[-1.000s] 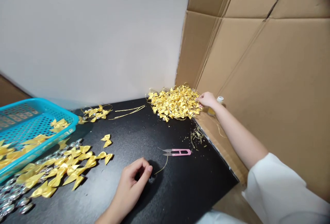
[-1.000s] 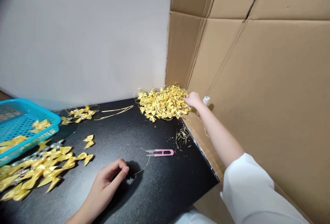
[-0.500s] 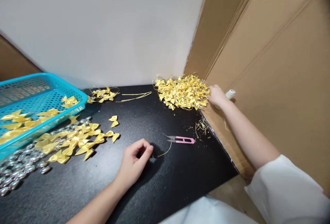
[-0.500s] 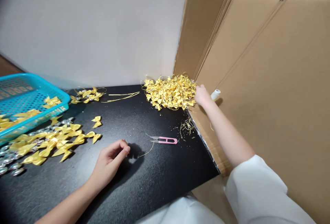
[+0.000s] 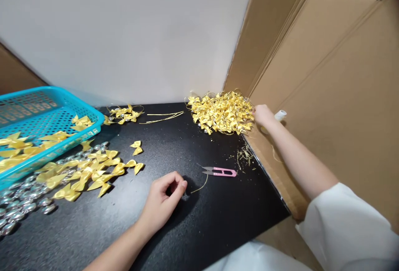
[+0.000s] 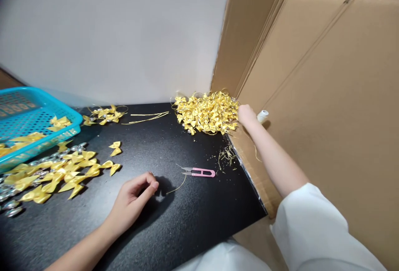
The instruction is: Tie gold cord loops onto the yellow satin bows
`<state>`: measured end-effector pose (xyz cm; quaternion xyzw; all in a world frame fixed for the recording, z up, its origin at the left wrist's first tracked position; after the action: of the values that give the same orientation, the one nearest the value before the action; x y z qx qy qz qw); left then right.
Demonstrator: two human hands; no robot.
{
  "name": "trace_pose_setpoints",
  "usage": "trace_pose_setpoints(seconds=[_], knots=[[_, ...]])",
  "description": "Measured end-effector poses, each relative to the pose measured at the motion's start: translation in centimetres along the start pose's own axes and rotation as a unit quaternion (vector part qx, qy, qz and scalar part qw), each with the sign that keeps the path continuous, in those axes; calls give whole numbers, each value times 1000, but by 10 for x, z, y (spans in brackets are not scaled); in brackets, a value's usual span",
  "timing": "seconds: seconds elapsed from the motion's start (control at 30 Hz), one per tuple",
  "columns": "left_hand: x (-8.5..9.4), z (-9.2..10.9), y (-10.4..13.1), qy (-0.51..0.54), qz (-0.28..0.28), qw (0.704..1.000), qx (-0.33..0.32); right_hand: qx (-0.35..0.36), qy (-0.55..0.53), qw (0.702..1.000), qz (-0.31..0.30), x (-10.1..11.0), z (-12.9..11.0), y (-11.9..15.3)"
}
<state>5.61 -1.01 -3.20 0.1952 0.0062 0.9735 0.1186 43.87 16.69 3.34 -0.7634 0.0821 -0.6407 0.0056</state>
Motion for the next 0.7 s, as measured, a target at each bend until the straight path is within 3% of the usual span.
trace_pose_setpoints(seconds=[0.17, 0.4, 0.57, 0.7], knots=[[0, 3, 0, -5, -2, 1000, -3, 0, 30, 1000, 2, 15, -10, 3], [-1, 3, 0, -9, -8, 1000, -5, 40, -25, 998, -30, 3, -36, 11], [-1, 5, 1, -14, -4, 1000, -9, 43, -49, 996, 55, 34, -38, 25], [0, 6, 1, -4, 6, 1000, -8, 82, -124, 979, 142, 55, -61, 64]])
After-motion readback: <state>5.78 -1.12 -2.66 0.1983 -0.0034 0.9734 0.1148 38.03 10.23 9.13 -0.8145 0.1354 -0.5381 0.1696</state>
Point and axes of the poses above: each hand's wrist, its own y-axis away from the middle knuckle, its own x-axis out of the back of the hand, z = x × y, the point moved 5 cm from there along -y, towards the middle knuckle, and after that the axes turned 7 degrees about x, right-handed, at the moved point
